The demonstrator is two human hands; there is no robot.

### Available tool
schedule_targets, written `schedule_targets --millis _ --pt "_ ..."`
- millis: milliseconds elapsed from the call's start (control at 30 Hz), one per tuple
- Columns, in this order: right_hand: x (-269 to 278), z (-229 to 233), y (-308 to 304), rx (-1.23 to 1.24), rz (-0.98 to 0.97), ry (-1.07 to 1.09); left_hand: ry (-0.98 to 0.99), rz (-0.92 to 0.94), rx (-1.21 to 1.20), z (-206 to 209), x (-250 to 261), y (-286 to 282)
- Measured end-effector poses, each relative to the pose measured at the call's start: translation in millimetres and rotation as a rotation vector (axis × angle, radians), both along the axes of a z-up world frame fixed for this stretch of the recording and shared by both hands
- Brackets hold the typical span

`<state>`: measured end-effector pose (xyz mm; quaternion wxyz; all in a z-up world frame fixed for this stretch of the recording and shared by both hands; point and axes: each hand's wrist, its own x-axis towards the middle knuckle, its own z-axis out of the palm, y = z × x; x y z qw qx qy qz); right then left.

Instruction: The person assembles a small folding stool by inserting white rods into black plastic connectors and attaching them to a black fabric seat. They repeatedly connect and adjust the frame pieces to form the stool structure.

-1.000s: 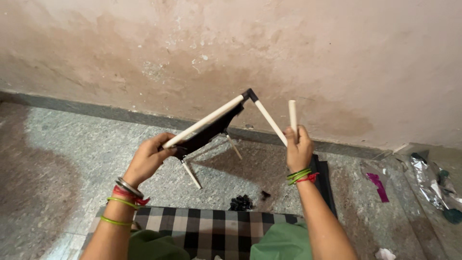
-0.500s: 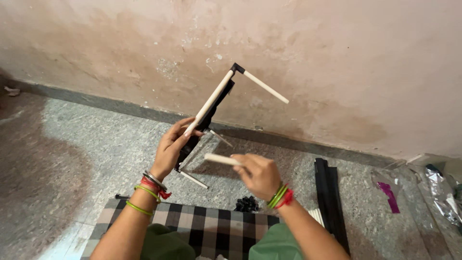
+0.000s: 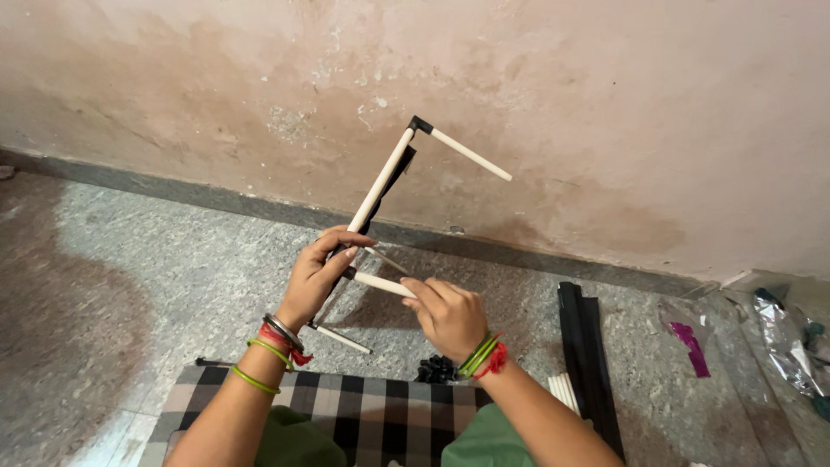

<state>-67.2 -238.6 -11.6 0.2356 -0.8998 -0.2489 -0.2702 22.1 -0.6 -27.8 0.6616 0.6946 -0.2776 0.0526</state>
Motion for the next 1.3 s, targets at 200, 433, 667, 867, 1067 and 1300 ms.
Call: schedule_targets --millis 200,433,667,867,1067,1300 --pt "-2.5 3.5 -1.7 -0.046 -0.014 -0.079 0.055 0.029 0.035 -1.5 -4.5 -8.2" --pt "-18.1 7.1 -0.9 -0.165 -0.076 -0.168 -0.098 -0.016 0.007 0.4 -10.0 -15.2" --pt "-27.5 9.6 -1.5 -0.252 -0.144 -0.257 -0.030 0.005 -0.046 -1.1 -19.6 -23.7" --pt "-35.1 25.5 2.7 -0.108 -0.073 -0.031 -0.180 -0.014 0.024 9.0 -22.3 -25.8" --pt "-41.3 20.3 -1.0 0.117 -0.016 0.111 -0.257 0.015 0.030 23.5 -32.6 -28.7" --pt "-9.1 -25.6 -15.4 0.366 0.088 0.259 -0.417 0.218 0.239 24.2 -42.8 -39.4"
